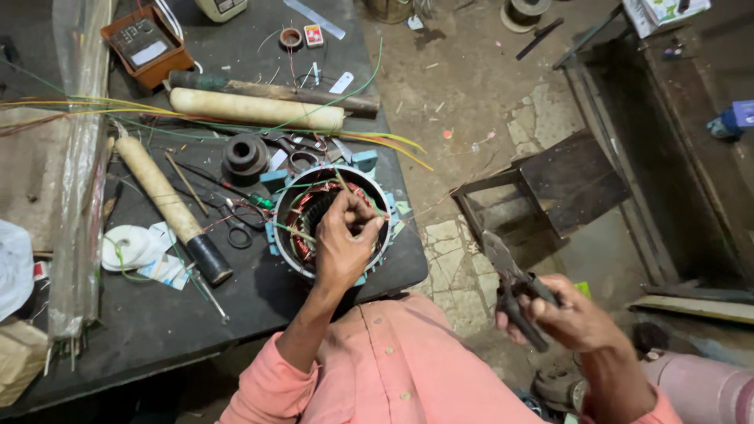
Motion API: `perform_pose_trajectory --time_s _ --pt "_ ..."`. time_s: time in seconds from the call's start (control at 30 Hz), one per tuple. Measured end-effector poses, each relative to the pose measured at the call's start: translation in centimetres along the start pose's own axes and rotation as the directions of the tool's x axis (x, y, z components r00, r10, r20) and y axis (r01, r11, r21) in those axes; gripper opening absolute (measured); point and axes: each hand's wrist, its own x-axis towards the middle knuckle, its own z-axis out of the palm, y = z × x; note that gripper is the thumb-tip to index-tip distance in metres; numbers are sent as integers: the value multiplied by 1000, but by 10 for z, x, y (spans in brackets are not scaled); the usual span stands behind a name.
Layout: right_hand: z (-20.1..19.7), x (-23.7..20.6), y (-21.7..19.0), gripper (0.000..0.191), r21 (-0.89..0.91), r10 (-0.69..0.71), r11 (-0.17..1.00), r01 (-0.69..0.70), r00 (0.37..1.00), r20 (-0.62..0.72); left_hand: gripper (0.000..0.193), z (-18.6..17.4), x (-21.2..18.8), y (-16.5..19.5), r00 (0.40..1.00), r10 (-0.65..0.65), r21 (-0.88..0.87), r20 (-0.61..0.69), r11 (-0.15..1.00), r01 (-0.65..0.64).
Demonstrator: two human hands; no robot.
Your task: The person works on a motor stator, using pliers to strip and cut wires, then twisting and arranging them by hand. The person handles multiple colored wires and uses pliers repeatedly to prepare connections.
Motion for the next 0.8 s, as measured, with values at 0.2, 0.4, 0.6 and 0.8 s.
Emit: perform_pose_trajectory --time_s 0.2,0.4,0.6,0.8 --pt "63 26 55 60 212 -160 967 142 984 73 21 -1 0 -4 989 149 -64 -1 987 -149" --pt "121 50 71 41 -76 -18 997 1 975 -223 22 -1 4 -5 991 81 -294 111 955 -46" --pt "151 63 56 33 -289 -76 955 -68 885 -459 22 -1 3 -6 978 181 -235 102 960 -153" --pt "160 74 51 37 -545 -253 837 -53 846 -470 21 0 2 -5 980 172 -215 104 965 -147"
